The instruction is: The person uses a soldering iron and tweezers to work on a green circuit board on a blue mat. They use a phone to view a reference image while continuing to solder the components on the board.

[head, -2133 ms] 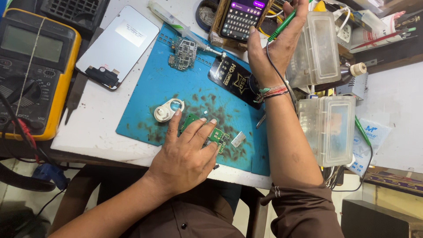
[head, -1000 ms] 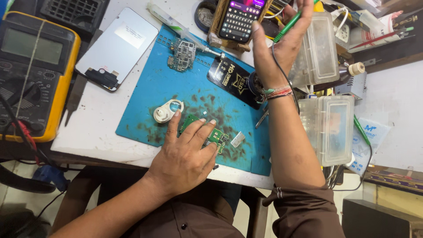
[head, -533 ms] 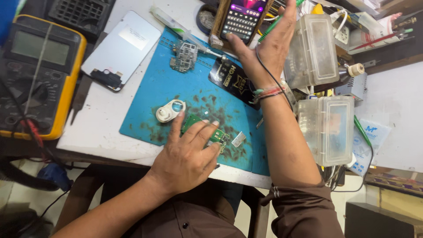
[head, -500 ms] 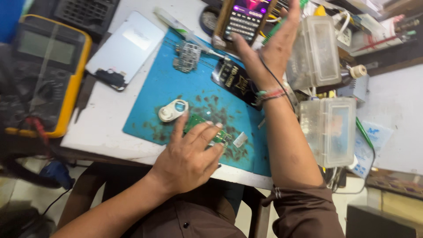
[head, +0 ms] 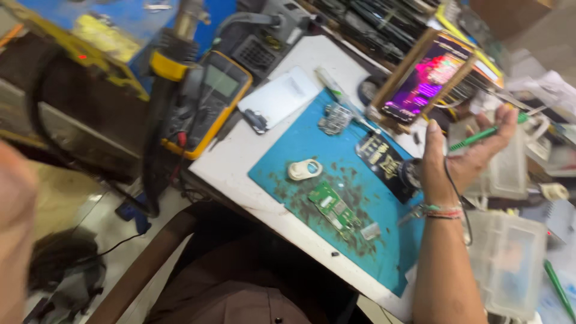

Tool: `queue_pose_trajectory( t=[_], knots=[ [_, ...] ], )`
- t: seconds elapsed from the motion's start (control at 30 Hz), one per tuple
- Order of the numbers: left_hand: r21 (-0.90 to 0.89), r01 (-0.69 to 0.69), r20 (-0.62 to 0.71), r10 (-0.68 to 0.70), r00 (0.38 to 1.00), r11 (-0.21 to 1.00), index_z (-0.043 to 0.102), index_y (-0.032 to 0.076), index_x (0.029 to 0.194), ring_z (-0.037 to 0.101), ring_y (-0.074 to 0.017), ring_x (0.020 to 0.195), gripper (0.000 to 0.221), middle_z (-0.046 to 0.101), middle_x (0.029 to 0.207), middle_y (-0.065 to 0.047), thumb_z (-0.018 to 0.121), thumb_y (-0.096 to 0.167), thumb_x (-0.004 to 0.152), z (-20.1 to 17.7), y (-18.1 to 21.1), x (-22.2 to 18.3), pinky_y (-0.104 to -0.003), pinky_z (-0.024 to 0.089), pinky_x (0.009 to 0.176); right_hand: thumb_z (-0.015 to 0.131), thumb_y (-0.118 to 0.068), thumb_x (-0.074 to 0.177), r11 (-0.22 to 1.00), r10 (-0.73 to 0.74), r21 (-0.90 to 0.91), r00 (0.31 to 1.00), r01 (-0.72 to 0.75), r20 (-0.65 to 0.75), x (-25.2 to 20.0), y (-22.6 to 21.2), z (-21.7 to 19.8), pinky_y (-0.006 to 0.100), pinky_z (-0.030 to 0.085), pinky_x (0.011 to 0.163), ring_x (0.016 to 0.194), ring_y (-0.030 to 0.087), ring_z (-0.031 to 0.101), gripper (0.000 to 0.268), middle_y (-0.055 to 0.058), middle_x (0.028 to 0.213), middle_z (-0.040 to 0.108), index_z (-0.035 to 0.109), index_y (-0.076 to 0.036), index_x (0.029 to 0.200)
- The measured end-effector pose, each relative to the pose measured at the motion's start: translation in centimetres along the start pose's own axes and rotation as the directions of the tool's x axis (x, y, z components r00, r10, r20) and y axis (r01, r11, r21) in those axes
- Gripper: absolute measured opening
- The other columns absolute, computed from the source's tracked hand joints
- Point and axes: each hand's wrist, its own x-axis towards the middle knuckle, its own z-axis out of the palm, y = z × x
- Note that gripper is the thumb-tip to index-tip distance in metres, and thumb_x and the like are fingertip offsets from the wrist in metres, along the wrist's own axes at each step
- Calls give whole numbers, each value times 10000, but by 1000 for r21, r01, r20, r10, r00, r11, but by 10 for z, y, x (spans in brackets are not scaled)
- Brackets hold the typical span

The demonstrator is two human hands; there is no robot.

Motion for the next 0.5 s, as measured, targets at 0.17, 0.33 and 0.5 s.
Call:
queue_pose_trajectory(
  t=[0.17,0.33,0.5],
  knots=[
    [-258,-78,-8,79,997,963,671,45,1058,679,-265,1010,219,679,1105,-120,759,107,868,26,45,-5,-410,537,886,811,11,1108,1000,-23,13,999,24,-40,-4,4,-9,344,383,1227,1433,231,453,895,115,1698,349,131,-121,1674],
    [-551,-104,172,234,957,828,681,35,1065,692,-278,975,229,705,1078,-118,761,105,863,79,103,-19,-398,552,851,776,-10,1119,996,69,57,998,-68,-13,-15,-5,-24,343,408,1213,1406,206,490,804,105,1671,370,199,-122,1667],
    [-564,-190,239,378,894,804,720,19,1122,703,-317,1009,185,717,1114,-152,692,148,993,169,116,25,-410,556,894,753,-41,1076,995,93,31,995,-94,19,-27,-22,-28,351,449,1213,1397,202,552,724,107,1615,449,274,-95,1617]
  ],
)
